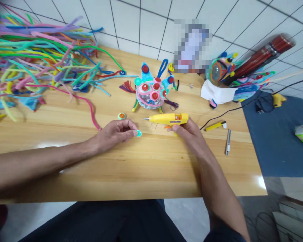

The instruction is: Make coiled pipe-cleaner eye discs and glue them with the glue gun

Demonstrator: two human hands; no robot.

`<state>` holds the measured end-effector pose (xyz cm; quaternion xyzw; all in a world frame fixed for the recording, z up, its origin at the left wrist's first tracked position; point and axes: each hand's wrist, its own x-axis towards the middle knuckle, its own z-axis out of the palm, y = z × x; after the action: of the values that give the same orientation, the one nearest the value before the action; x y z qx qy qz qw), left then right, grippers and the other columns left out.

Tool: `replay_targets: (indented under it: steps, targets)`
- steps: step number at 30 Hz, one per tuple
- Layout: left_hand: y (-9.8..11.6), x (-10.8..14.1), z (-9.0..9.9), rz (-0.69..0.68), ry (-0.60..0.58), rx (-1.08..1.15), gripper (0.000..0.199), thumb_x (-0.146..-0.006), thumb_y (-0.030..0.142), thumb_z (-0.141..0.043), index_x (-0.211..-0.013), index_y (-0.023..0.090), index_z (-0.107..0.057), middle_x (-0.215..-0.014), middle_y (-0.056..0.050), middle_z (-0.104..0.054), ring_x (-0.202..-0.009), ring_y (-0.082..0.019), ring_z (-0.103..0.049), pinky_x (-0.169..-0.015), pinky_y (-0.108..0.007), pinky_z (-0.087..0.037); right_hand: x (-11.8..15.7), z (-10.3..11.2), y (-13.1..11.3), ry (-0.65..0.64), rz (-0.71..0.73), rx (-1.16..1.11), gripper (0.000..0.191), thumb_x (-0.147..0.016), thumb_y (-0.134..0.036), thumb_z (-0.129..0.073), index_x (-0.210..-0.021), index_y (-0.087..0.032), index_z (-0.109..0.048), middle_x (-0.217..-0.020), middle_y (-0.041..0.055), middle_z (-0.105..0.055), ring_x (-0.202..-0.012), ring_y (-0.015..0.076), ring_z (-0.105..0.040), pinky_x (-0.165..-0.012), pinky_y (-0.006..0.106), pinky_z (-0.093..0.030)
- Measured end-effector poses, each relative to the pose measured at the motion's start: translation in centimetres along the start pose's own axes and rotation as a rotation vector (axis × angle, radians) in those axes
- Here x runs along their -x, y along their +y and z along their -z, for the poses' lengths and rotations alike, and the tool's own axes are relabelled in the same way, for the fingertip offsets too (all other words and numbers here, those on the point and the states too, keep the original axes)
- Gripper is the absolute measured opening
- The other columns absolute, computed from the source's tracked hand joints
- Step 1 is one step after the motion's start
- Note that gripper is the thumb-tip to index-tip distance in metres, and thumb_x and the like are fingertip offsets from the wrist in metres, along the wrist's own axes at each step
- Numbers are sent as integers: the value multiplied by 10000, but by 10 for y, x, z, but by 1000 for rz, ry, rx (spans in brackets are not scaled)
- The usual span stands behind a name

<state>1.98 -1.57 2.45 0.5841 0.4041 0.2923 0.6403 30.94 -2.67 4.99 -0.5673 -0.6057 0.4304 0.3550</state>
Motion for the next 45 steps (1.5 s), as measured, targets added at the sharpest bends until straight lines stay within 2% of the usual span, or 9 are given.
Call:
replay_targets:
  steps: [4,9,15,19,23,31,36,38,45]
  targets:
    - [-4,5,-3,-18,-48,-54,239,-897,396,-684,-890,158,-671,-738,21,-584,-676,-109,-496,-623,-232,-383,-4,3,4,19,-77,-50,310,-779,-458,-732,-1003,-262,-645,-895,16,-748,-829,242,-708,-711,376,-552]
    - [-10,12,-6,-4,-128,-83,230,-922,390,-661,-925,160,-677,-651,52,-485,-589,-95,-394,-537,-214,-308,-10,13,-1,18,-158,47,270,-736,-356,-693,-950,-240,-577,-743,-21,-664,-639,180,-593,-571,294,-445]
    - [-9,9,-5,-32,-110,-94,247,-922,398,-648,-905,152,-666,-640,57,-448,-589,-93,-372,-535,-210,-293,-8,19,4,52,-64,172,332,-749,-409,-728,-982,-260,-544,-900,-11,-660,-826,206,-646,-703,324,-516]
    - [-8,9,-5,-51,-107,-93,222,-913,380,-651,-896,159,-668,-639,54,-463,-583,-92,-380,-532,-206,-303,8,21,16,92,-31,336,323,-781,-395,-721,-1026,-256,-563,-846,-28,-625,-748,177,-585,-650,293,-475]
    - [-7,8,-5,-67,-96,-107,196,-901,357,-656,-885,162,-677,-624,54,-462,-576,-93,-384,-525,-204,-307,27,23,22,125,-70,354,347,-825,-430,-715,-1092,-263,-569,-893,-14,-649,-754,181,-602,-635,290,-484]
    - [-4,8,-4,-79,-110,-132,216,-907,375,-643,-866,164,-669,-600,54,-448,-551,-93,-384,-505,-206,-304,31,29,-3,14,-101,371,358,-940,-561,-565,-1152,-274,-598,-1037,23,-667,-927,232,-637,-790,379,-537]
    - [-6,8,-4,-105,-106,-138,204,-909,366,-636,-864,169,-669,-609,49,-471,-548,-91,-401,-505,-203,-317,32,31,-14,97,130,528,382,-902,-403,-690,-1213,-280,-506,-1241,80,-598,-1140,265,-641,-976,474,-542]
    - [-7,7,-4,-108,-103,-137,203,-908,360,-629,-863,166,-670,-606,49,-474,-545,-90,-400,-502,-202,-313,32,33,-18,64,228,647,344,-900,-343,-699,-1181,-277,-512,-1239,90,-588,-1150,270,-636,-957,471,-556]
    - [-5,7,-4,-110,-98,-145,215,-904,357,-611,-862,155,-668,-603,51,-464,-553,-90,-393,-506,-200,-314,19,46,-33,-130,332,804,128,-930,-255,-645,-1038,-264,-578,-998,43,-654,-751,196,-650,-665,355,-560]
